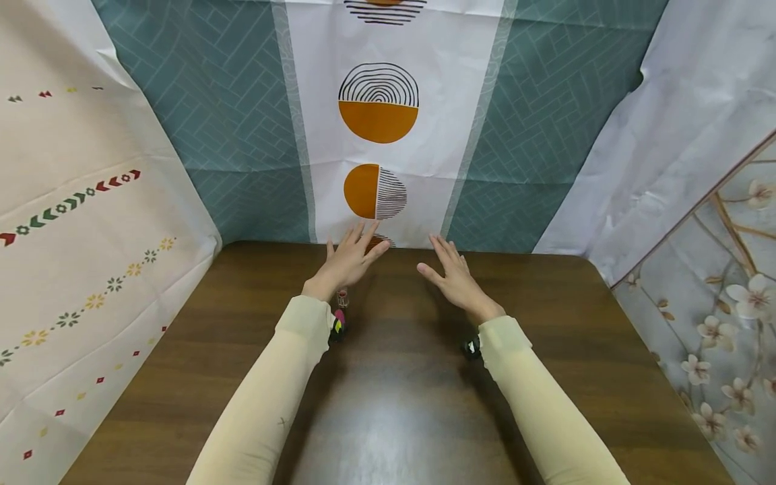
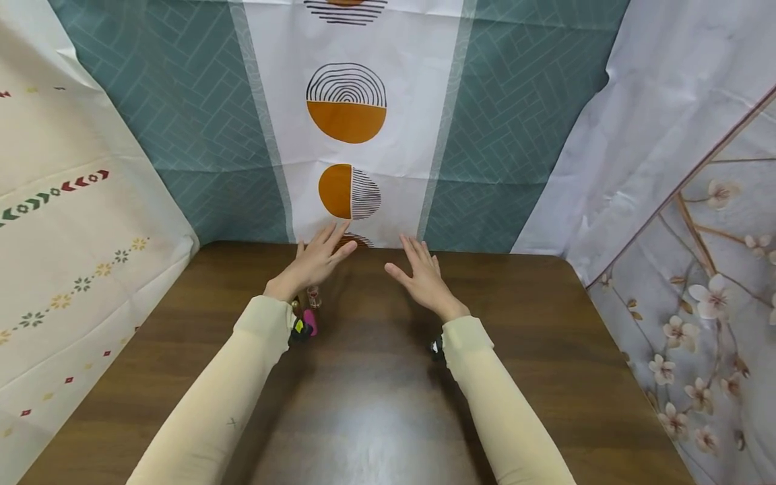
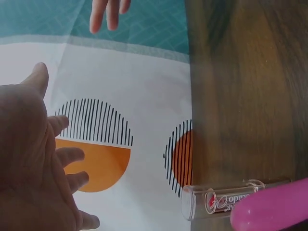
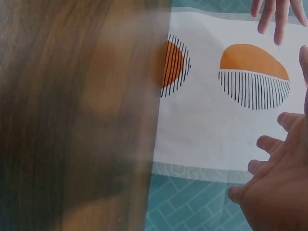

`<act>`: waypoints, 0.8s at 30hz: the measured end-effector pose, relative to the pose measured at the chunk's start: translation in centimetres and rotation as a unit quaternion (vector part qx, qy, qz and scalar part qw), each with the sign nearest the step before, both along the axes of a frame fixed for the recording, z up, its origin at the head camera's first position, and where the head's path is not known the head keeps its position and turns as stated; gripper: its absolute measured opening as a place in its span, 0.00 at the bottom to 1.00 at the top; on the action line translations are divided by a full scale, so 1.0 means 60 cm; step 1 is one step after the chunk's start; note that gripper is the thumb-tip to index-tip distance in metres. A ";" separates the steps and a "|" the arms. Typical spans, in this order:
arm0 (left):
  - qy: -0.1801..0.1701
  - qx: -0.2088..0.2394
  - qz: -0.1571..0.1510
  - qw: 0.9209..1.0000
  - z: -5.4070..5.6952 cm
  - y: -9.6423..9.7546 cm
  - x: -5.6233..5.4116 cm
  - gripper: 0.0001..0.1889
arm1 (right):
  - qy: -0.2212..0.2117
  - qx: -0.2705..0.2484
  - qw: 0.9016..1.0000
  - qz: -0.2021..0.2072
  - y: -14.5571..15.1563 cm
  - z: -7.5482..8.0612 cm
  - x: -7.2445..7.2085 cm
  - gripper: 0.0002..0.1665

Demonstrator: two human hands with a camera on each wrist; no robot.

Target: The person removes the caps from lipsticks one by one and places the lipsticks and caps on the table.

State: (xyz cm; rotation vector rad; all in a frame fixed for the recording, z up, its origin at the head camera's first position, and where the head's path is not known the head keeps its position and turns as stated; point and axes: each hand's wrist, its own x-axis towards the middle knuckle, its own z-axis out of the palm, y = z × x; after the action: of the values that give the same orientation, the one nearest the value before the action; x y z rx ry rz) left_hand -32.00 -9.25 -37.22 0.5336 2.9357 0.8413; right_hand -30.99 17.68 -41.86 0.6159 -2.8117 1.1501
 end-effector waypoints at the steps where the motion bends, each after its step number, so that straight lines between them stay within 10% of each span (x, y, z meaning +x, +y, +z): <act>1: 0.000 0.002 -0.001 1.000 0.000 0.000 0.001 0.40 | 0.000 -0.003 1.000 0.001 -0.001 -0.001 0.002 0.50; 24: -0.014 0.006 -0.016 1.000 -0.013 -0.034 0.020 0.38 | -0.052 -0.075 0.996 0.014 -0.019 -0.042 0.029 0.47</act>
State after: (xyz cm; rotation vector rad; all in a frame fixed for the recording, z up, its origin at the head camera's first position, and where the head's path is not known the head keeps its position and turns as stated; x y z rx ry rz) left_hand -30.82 -11.28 -37.98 0.5626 2.8909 0.8555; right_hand -29.23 16.56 -44.37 0.6025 -2.7741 1.4212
